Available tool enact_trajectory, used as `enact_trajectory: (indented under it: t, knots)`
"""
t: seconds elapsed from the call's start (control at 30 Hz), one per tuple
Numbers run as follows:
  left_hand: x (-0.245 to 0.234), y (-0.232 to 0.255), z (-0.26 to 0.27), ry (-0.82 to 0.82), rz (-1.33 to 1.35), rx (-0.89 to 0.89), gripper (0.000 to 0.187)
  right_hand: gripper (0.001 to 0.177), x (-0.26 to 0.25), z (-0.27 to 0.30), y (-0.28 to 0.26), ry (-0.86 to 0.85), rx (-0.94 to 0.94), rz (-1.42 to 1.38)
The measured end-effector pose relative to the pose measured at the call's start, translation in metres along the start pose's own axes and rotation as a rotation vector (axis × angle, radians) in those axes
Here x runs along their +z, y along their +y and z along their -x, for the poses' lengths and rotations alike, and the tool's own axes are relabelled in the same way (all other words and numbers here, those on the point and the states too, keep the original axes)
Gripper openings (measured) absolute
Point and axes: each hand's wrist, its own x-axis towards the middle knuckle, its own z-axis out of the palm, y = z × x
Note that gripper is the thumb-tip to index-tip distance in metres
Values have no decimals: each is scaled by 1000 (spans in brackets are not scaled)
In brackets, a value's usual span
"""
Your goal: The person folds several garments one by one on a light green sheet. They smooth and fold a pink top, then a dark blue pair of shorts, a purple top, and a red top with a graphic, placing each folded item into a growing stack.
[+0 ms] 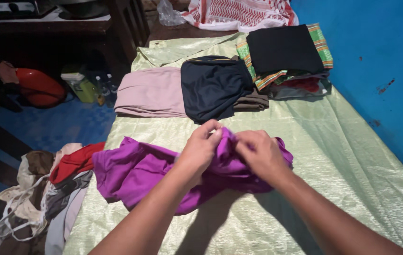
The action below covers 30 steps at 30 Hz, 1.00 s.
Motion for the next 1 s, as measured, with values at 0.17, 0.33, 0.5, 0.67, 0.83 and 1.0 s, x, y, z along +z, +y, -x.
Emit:
enact_trajectory:
  t: [0.17,0.33,0.5,0.67,0.83,1.0]
  knots:
    - [15,33,18,133,-919,31,53,24,-19,-35,-11,-112,386,-892]
    - [-4,22,16,414,-1218,158,24,15,-61,-48,-36,-30,410,-1183]
    - [-65,11,8,561,-1348,130,22,12,-117,-60,-25,212,510,-1239]
    - [-91,5,2,501,-854,-125,22,19,-126,-49,9,370,630,-1236]
    - [-61,6,3,201,285,-543,21,25,-74,-15,23,252,629,-378]
    - [10,16,14,38,-91,-51,11,31,-29,17,4,-188,528,-834]
